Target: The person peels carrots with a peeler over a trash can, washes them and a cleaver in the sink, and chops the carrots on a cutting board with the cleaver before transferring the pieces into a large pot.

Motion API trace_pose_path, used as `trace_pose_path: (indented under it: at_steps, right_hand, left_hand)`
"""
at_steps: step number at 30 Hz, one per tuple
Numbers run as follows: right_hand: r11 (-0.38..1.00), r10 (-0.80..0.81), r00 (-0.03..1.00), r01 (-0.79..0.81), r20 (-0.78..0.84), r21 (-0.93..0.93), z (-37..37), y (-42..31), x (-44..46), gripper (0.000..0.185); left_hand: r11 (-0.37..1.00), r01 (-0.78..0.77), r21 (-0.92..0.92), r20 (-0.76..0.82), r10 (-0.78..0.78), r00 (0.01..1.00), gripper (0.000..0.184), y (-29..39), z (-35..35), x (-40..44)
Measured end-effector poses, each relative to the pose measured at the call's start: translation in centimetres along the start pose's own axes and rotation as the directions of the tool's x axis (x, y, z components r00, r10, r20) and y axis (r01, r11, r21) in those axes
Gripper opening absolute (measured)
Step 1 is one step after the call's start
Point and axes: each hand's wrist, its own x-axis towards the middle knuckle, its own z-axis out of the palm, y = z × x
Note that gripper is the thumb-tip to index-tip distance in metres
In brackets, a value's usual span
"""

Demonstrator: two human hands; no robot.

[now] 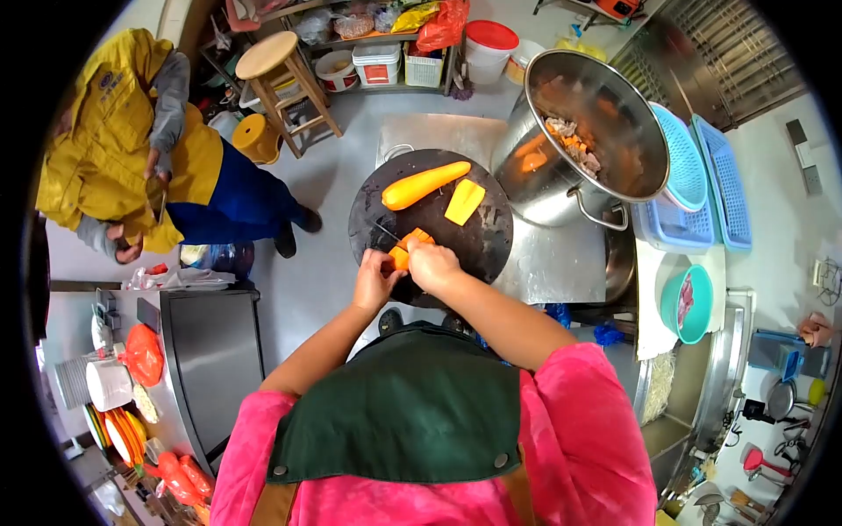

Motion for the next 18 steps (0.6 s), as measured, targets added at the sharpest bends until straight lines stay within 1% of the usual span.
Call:
trace_pose_path:
  at_steps: [1,2,4,5,6,9,11,12,14,16,18]
  right_hand:
    - [1.000,-0.014,0.999,0.015,-0.040,0.022,-1.0,-0.3,-0.4,0.022]
    - [1.000,-0.017,0.999,0.018,-0.035,0.019,-1.4,-0.7,-0.6,0.022]
    - [1.000,-0.002,0.997,0.004,-0.079,0.025,-1.0,-1.4,-1.6,0.023]
    - [0.999,0.035,0.999,-0.036,0.025,0.033,0.7,-0.7,-1.0,0.022]
    - [0.999,0.013,0.999,-0.011,-0.032,0.038,2.0,0.1,-0.6,0.019]
    - [0.999,-0.011,1.000,0.012,-0.014,0.033,0.9,-0.4,-0.9,0.020]
    - [0.995,-0.025,0.994,0.035,-0.110,0.090,-0.8,-1.2,-2.0,0.020]
    - [0.995,-0.020,0.995,0.030,-0.096,0.095,-0.1,-1.0,-2.0,0.020]
    - [0.997,0.024,0.997,-0.030,0.070,0.076,1.5,-0.9,-1.7,0.022]
    - [0.997,0.019,0.997,-0.024,0.076,0.072,1.9,-1.1,-1.7,0.020]
    - [0.996,-0.037,0.999,0.038,-0.017,0.084,2.9,-0.1,-1.6,0.019]
  left_hand:
    - [0.998,-0.009,-0.060,0.004,0.009,1.000,0.034,0.1,-0.1,0.3]
    - [0.998,-0.004,-0.062,0.000,0.004,1.000,0.034,-0.1,0.0,0.4]
    - [0.988,0.058,-0.140,-0.038,-0.064,0.997,0.034,-0.4,0.2,-0.3]
    - [0.991,0.096,-0.096,-0.003,-0.097,0.995,0.034,-0.2,0.1,-0.2]
    - [0.992,0.086,-0.095,-0.003,-0.086,0.996,0.034,-0.3,0.1,0.1]
    - [0.994,0.091,-0.061,0.022,-0.090,0.996,0.034,-0.5,-0.1,-0.3]
    - [0.984,0.049,-0.174,-0.022,-0.053,0.998,0.034,-0.3,-0.1,-0.3]
    - [0.993,0.042,-0.114,-0.033,-0.046,0.998,0.032,-1.0,0.1,-0.5]
    - [0.998,0.009,-0.065,-0.028,-0.011,1.000,0.029,-0.4,-0.1,-0.5]
    - [1.000,-0.020,0.012,-0.021,0.020,1.000,0.028,-0.4,-0.3,-0.3]
    - [0.999,-0.040,0.017,0.003,0.040,0.999,0.030,-1.0,0.0,-0.5]
